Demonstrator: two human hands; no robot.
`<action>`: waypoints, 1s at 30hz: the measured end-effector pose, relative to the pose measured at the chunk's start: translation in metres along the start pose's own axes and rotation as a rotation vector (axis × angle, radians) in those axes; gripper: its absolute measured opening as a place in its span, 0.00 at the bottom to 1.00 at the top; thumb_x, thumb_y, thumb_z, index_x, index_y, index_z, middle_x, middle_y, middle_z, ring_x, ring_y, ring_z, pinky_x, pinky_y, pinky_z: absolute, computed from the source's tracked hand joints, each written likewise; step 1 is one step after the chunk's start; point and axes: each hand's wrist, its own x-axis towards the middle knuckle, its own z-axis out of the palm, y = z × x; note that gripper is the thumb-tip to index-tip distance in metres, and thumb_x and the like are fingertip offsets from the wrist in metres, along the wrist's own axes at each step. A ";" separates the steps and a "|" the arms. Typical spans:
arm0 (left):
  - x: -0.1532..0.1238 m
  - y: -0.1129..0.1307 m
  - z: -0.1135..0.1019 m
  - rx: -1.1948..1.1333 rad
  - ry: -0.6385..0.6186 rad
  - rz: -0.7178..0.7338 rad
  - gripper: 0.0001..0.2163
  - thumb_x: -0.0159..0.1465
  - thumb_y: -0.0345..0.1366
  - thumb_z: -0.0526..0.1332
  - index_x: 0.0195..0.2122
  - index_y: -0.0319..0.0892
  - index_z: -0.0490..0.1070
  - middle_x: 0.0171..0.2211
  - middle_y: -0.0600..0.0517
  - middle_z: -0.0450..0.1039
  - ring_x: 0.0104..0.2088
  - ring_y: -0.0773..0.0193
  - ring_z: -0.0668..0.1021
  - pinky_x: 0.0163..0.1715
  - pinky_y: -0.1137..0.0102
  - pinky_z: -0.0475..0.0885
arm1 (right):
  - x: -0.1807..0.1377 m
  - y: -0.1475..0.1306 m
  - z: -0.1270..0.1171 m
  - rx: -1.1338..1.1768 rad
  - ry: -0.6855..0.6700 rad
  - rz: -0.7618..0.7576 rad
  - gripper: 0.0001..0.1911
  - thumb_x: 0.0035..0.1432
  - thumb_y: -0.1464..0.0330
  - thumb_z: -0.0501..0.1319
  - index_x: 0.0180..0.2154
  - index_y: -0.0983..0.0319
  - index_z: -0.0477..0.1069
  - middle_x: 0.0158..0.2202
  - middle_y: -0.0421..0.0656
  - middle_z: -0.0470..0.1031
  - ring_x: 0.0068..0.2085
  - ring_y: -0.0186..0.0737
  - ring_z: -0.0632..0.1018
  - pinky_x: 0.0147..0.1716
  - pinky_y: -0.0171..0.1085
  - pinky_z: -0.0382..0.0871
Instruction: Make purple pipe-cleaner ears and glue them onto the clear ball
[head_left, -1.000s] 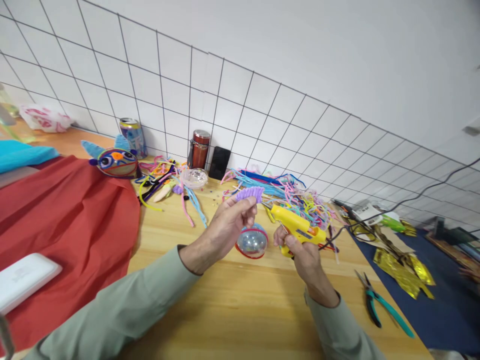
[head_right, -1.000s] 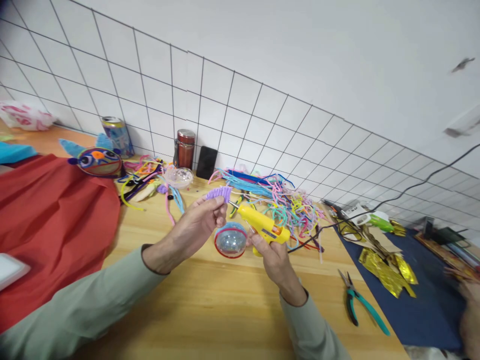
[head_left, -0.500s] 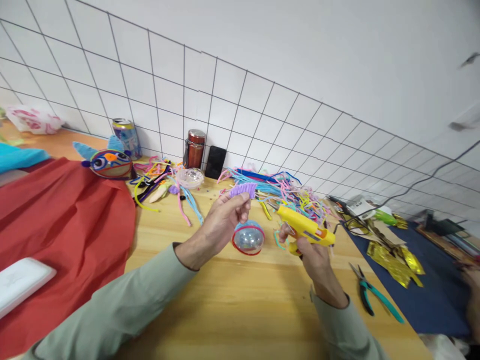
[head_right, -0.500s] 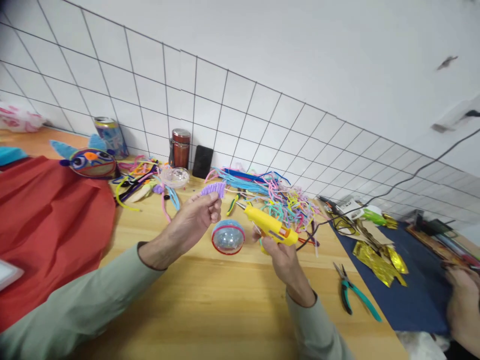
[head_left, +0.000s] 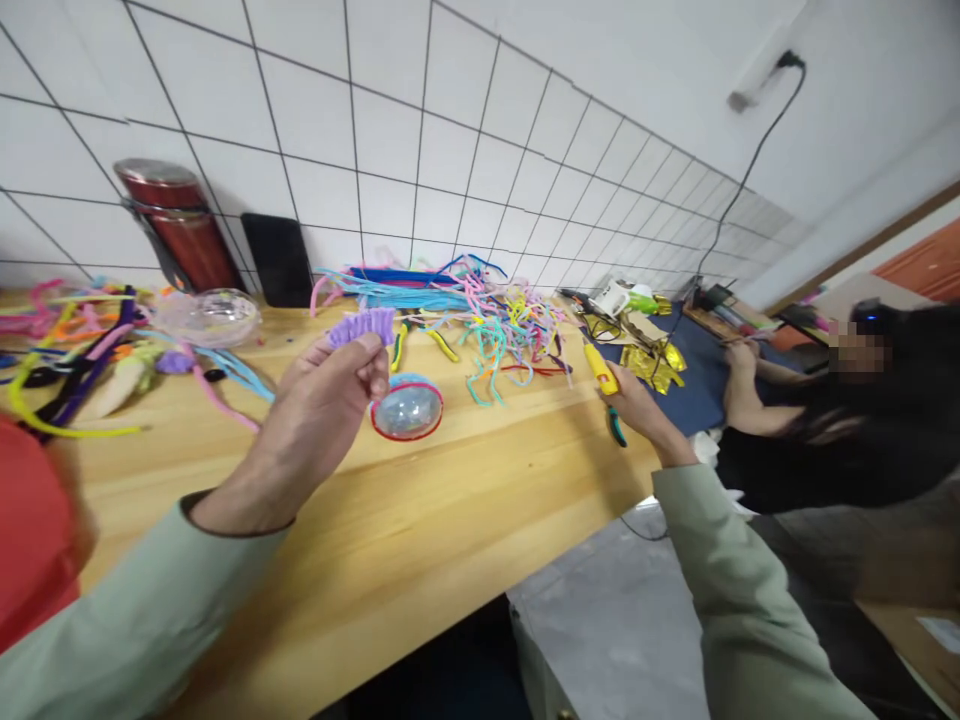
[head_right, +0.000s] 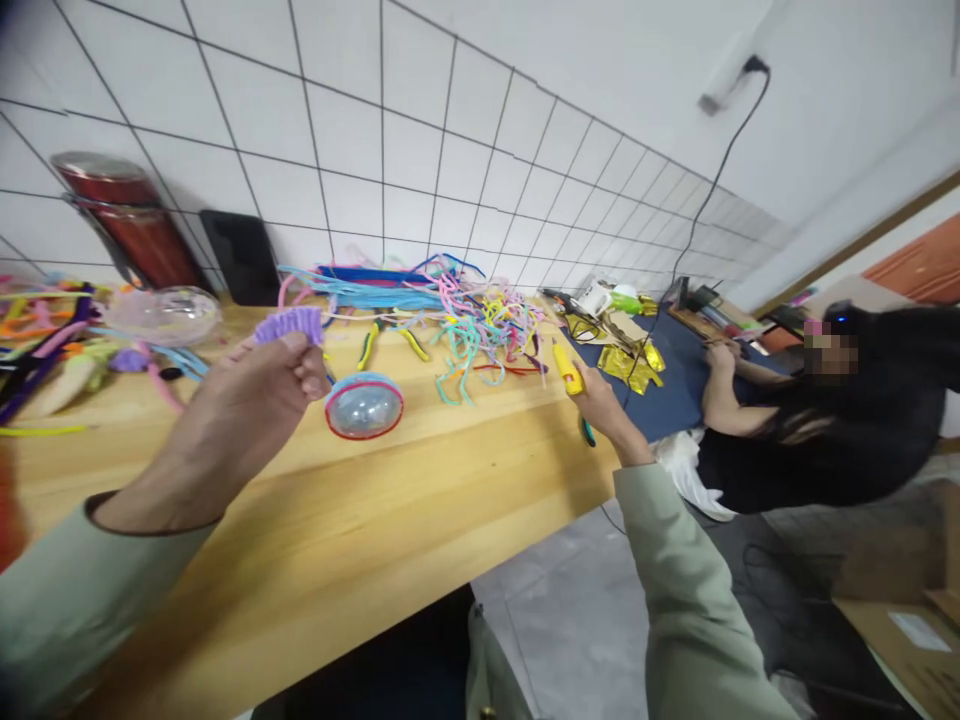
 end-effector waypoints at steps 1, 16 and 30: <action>0.000 -0.002 0.000 0.008 0.009 -0.007 0.08 0.61 0.30 0.73 0.27 0.40 0.75 0.24 0.55 0.71 0.24 0.71 0.69 0.24 0.76 0.67 | -0.001 0.006 0.006 -0.039 -0.037 0.054 0.28 0.63 0.67 0.59 0.64 0.63 0.73 0.53 0.57 0.83 0.53 0.57 0.81 0.56 0.51 0.77; 0.000 -0.008 -0.003 0.111 0.042 -0.037 0.06 0.60 0.32 0.72 0.29 0.40 0.77 0.26 0.54 0.71 0.25 0.69 0.70 0.26 0.74 0.67 | 0.066 0.025 0.038 -0.308 -0.260 0.343 0.23 0.73 0.59 0.68 0.63 0.62 0.74 0.62 0.52 0.77 0.57 0.51 0.82 0.56 0.53 0.81; 0.023 -0.015 -0.019 0.178 0.081 0.036 0.09 0.54 0.33 0.75 0.26 0.41 0.75 0.22 0.56 0.68 0.24 0.71 0.68 0.24 0.76 0.65 | 0.030 -0.071 0.022 0.072 -0.066 -0.001 0.32 0.72 0.65 0.59 0.73 0.66 0.64 0.69 0.61 0.73 0.70 0.58 0.74 0.70 0.55 0.68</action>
